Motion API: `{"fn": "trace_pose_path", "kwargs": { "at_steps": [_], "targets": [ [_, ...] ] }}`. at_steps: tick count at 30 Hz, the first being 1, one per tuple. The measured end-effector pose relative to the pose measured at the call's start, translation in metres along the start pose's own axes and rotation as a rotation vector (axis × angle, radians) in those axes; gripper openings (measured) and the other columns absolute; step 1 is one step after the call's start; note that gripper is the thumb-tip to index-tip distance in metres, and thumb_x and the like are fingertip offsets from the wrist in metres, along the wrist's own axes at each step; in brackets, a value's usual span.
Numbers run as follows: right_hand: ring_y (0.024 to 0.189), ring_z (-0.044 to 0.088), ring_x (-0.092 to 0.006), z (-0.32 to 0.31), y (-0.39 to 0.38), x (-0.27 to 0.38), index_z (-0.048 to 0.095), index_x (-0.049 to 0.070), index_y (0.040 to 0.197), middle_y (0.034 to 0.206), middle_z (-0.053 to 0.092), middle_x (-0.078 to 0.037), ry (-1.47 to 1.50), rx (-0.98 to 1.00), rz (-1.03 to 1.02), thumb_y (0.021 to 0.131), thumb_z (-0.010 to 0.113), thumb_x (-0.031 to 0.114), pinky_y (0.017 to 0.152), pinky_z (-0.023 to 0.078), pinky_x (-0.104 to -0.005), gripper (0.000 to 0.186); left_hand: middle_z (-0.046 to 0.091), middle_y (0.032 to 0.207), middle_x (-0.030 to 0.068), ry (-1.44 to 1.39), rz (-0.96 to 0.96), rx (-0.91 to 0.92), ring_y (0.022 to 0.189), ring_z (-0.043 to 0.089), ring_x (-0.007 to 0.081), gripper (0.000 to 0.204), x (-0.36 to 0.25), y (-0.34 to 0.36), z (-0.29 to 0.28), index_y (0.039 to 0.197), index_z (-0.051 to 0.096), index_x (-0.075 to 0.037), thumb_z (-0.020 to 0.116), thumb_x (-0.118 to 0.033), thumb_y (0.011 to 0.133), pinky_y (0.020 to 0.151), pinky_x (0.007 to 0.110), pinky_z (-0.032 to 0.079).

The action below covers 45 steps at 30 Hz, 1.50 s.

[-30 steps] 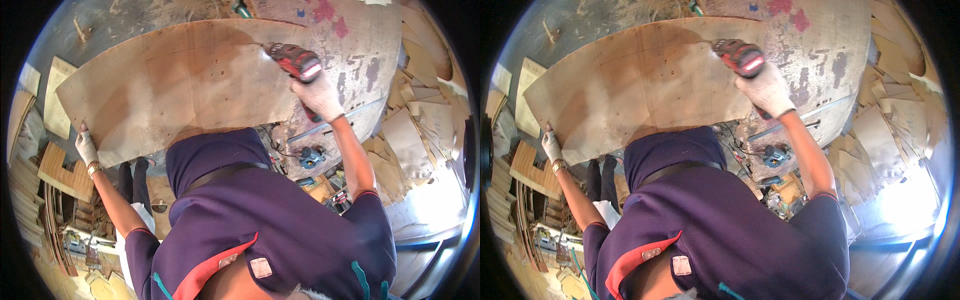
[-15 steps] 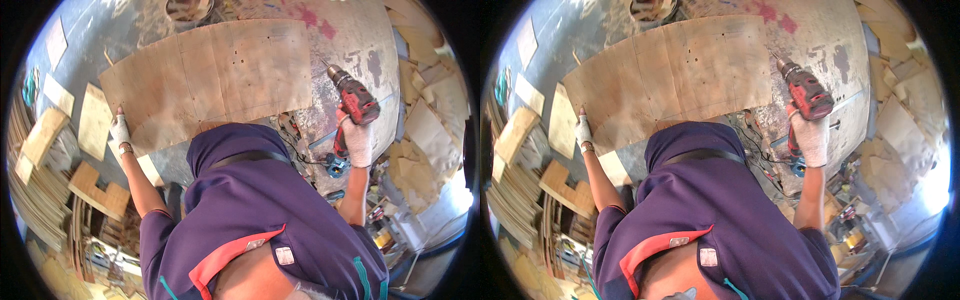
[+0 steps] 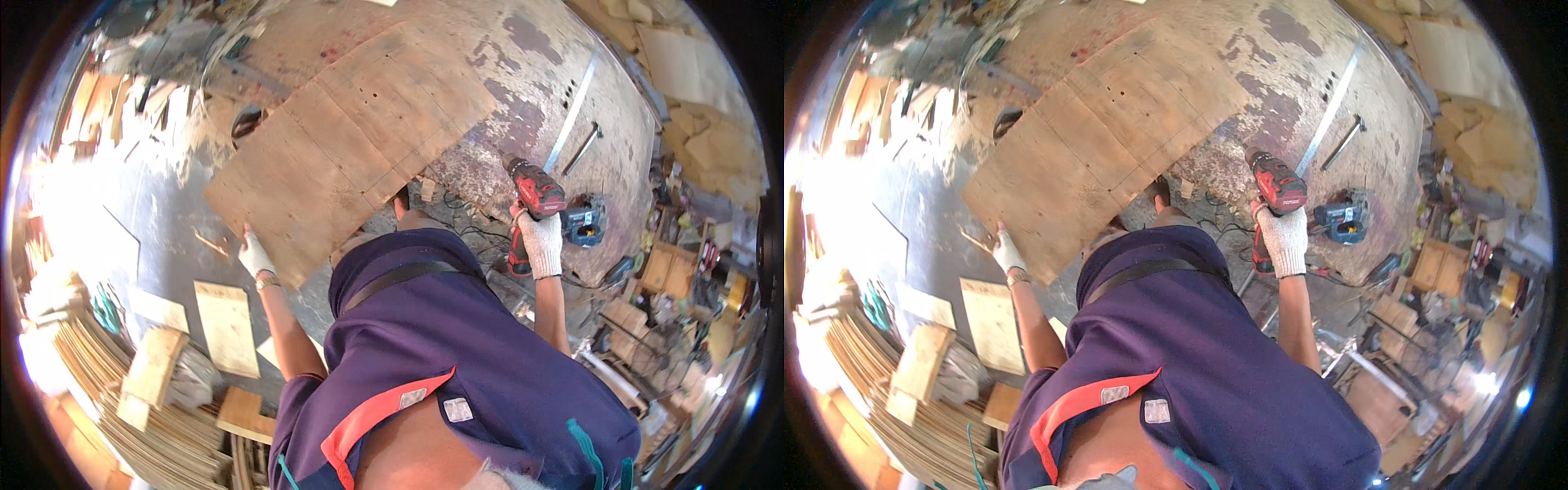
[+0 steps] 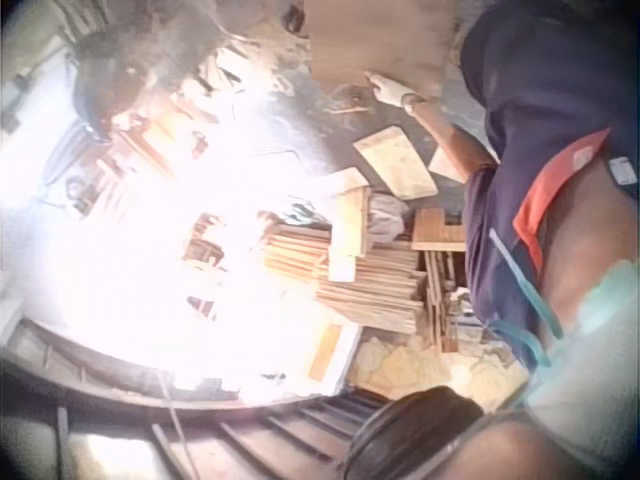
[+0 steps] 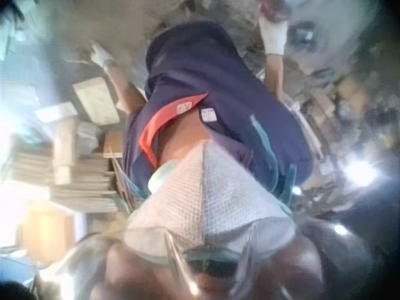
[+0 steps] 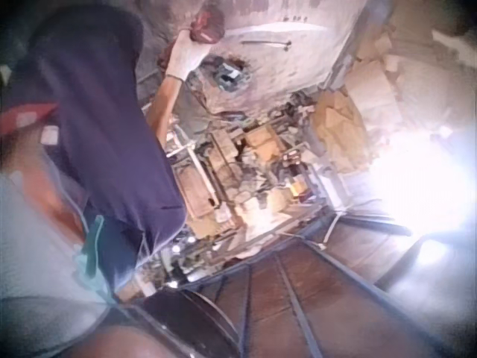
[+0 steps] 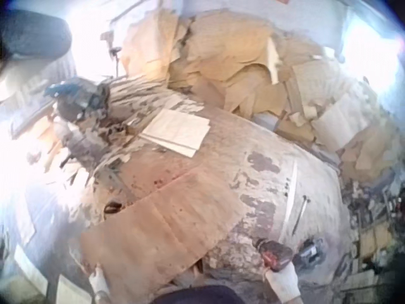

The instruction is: The person drills holes into a large wooden board using a cordless drill, then sands the surface with a handheld electric sander. The person repositions the board and continues sanding different areas.

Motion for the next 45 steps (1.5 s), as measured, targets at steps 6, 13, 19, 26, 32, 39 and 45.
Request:
{"fn": "trace_pose_path", "kwargs": {
  "at_steps": [6, 13, 19, 26, 32, 39, 45],
  "targets": [
    [0.091, 0.073, -0.0366, 0.011, 0.007, -0.011, 0.071, 0.003, 0.108, 0.095, 0.075, -0.02, -0.135, -0.195, -0.012, 0.074, 0.079, 0.028, 0.08, 0.054, -0.0418, 0.043, 0.071, 0.117, 0.0137, -0.17, -0.022, 0.184, 0.105, 0.065, 0.0221, 0.07, 0.025, -0.005, 0.061, 0.122, 0.067, 0.01, 0.069, -0.055, 0.096, 0.092, 0.038, 0.053],
    [0.095, 0.07, -0.0419, 0.01, 0.088, -0.057, 0.064, 0.01, 0.12, 0.097, 0.073, -0.021, -0.499, -0.223, -0.092, 0.076, 0.077, 0.033, 0.083, 0.054, -0.0523, 0.051, 0.067, 0.128, 0.0131, -0.312, -0.166, 0.505, 0.11, 0.067, 0.0285, 0.06, -0.004, -0.049, 0.129, 0.134, 0.061, 0.003, 0.066, -0.045, 0.098, 0.092, 0.046, 0.056],
    [0.101, 0.067, -0.0335, 0.025, 0.166, -0.102, 0.062, 0.013, 0.112, 0.104, 0.068, -0.012, -0.726, -0.393, -0.228, 0.078, 0.078, 0.03, 0.09, 0.05, -0.0498, 0.041, 0.061, 0.136, 0.0163, -0.279, -0.319, 0.747, 0.119, 0.064, 0.0366, 0.059, 0.01, -0.082, 0.165, 0.139, 0.056, -0.003, 0.064, -0.046, 0.1, 0.089, 0.059, 0.056],
    [0.092, 0.066, -0.0401, -0.018, 0.15, -0.127, 0.069, 0.01, 0.098, 0.097, 0.07, -0.019, -0.491, -0.641, -0.18, 0.08, 0.073, 0.028, 0.083, 0.053, -0.0517, 0.026, 0.064, 0.129, 0.0116, -0.148, -0.372, 0.69, 0.11, 0.065, 0.031, 0.057, -0.004, -0.097, 0.152, 0.14, 0.055, -0.01, 0.059, -0.052, 0.101, 0.081, 0.051, 0.055],
    [0.108, 0.068, -0.0435, -0.124, 0.135, -0.278, 0.069, -0.005, 0.111, 0.112, 0.072, -0.026, -0.371, -1.115, 0.595, 0.088, 0.07, 0.049, 0.094, 0.053, -0.0513, 0.058, 0.061, 0.136, 0.0111, -0.144, -0.397, 0.55, 0.117, 0.063, 0.0296, 0.062, -0.01, -0.083, 0.146, 0.144, 0.052, -0.01, 0.058, -0.053, 0.101, 0.09, 0.05, 0.053],
    [0.105, 0.07, -0.0323, -0.141, 0.174, -0.413, 0.065, 0.001, 0.127, 0.122, 0.069, -0.015, 0.911, -0.893, 0.598, 0.096, 0.066, 0.051, 0.084, 0.059, -0.0499, 0.058, 0.058, 0.138, 0.0143, -0.273, -0.281, 0.455, 0.12, 0.062, 0.0326, 0.068, -0.016, -0.052, 0.145, 0.146, 0.048, -0.005, 0.063, -0.051, 0.098, 0.095, 0.051, 0.053],
    [0.1, 0.068, -0.0324, -0.206, 0.194, -0.444, 0.059, 0.009, 0.13, 0.12, 0.067, -0.014, 1.175, -0.678, 0.357, 0.1, 0.065, 0.045, 0.089, 0.058, -0.0492, 0.048, 0.055, 0.141, 0.0214, 0.063, -0.23, 0.185, 0.124, 0.058, 0.0347, 0.077, -0.036, -0.102, 0.169, 0.146, 0.045, 0.003, 0.066, -0.051, 0.096, 0.102, 0.051, 0.049]
  ]
}}
Point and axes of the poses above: each hand's wrist, its own y-axis towards the middle knuckle, its own z-axis out of the palm, x = y × z, the point moved 3 cm from there along y, towards the middle knuckle
